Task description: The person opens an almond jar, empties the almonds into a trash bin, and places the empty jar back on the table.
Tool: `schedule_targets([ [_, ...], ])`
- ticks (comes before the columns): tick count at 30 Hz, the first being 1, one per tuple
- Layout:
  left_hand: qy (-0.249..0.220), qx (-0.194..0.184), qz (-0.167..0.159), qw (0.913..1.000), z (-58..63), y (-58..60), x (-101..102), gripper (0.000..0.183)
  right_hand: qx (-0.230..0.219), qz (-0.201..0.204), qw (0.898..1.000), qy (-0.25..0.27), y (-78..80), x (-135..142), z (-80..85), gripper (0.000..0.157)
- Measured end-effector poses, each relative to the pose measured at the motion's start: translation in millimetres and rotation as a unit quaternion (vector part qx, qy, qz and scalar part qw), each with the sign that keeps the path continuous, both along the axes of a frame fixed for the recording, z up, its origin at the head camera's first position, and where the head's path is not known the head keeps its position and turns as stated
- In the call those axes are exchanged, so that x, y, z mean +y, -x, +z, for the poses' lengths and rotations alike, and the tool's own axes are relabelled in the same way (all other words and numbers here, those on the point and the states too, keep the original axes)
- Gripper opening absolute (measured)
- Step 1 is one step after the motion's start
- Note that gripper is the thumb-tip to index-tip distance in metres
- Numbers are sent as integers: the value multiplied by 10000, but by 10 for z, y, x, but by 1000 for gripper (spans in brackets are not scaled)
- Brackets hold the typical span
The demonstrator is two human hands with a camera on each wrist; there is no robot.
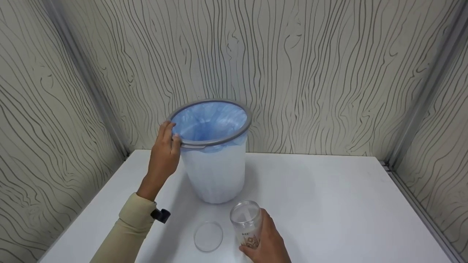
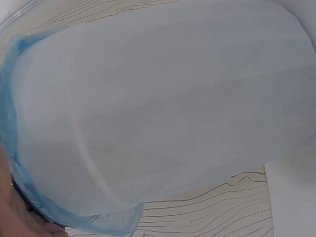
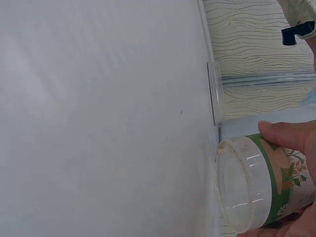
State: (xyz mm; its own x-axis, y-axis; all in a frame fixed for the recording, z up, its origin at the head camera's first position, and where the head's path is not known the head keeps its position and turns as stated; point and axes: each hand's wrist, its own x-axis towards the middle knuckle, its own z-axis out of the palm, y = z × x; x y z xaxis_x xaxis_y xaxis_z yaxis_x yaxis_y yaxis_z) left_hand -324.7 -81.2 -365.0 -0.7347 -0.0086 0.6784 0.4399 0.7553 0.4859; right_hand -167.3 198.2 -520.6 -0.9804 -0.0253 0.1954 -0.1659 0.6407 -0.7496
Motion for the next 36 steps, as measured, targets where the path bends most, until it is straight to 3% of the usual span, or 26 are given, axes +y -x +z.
schedule_targets([
  [23,66,-39,26,10000,40,-5,29,55,-241,121,9994,235,17,36,1,127],
  [36,36,2,7,10000,21,-7,17,54,-595,105,9973,411,-13,44,-12,124],
])
